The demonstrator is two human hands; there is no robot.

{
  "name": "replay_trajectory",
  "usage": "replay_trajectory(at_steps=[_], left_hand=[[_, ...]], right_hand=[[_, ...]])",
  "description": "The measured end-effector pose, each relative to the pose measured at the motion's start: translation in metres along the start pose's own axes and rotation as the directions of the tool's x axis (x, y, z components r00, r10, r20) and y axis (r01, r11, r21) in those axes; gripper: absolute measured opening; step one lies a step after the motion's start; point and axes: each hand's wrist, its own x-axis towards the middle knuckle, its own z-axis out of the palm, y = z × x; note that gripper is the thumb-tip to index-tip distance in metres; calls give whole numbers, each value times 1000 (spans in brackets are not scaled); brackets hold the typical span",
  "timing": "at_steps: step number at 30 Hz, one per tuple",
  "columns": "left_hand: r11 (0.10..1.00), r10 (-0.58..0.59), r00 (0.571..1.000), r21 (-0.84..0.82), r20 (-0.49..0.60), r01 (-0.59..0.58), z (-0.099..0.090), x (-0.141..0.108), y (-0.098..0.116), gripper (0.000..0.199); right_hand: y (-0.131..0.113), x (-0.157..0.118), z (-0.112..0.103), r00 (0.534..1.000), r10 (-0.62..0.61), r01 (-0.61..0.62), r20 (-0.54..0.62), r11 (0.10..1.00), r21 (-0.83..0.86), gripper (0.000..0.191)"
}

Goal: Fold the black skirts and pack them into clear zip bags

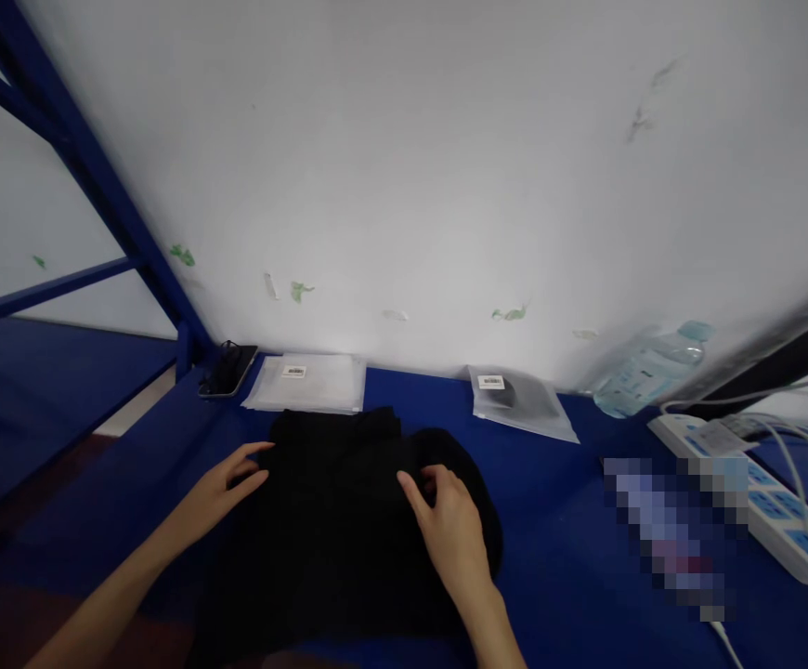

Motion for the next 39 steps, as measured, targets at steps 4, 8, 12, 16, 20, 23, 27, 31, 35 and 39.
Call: replay_trajectory(at_steps=[4, 8, 12, 16, 20, 23, 27, 31, 35, 39], left_hand=[[1000, 5, 1000, 22, 1, -5, 6, 3, -3, 44], [1000, 2, 1000, 24, -18, -2, 15, 6, 2, 44], [1000, 9, 1000, 23, -25, -9, 22, 7, 8, 41], [1000, 20, 999, 14, -49, -19, 22, 4, 15, 38], [999, 51, 993, 18, -102, -49, 26, 2, 27, 36], [998, 54, 994, 20, -92, -53, 37, 5, 31, 36], [1000, 25, 997, 3, -68, -24, 50, 11, 25, 32], [1000, 11, 997, -6, -76, -11, 52, 12, 19, 24], [1000, 19, 996, 3, -86, -19, 52, 12, 17, 21], [999, 52, 995, 17, -84, -51, 52, 13, 15, 20]], right_hand=[[0, -4, 0, 997, 5, -7, 72, 999, 37, 39], [2, -3, -8, 998, 44, -48, 49, 995, 84, 36], [5, -4, -9, 997, 54, -56, 58, 998, 31, 41], [-1, -7, -14, 994, 54, -61, 93, 995, 78, 35], [-4, -8, -29, 997, 80, -80, 3, 989, 122, 33], [1, -6, -32, 994, 109, -109, -30, 994, 25, 30], [9, -2, -27, 986, 165, -162, 1, 967, -196, 26], [-9, 1, -24, 991, 17, -61, -131, 938, -342, 23], [-53, 1, -7, 905, -319, 202, -281, 904, -378, 19], [-90, -12, 33, 865, -479, 418, -152, 853, -312, 21]])
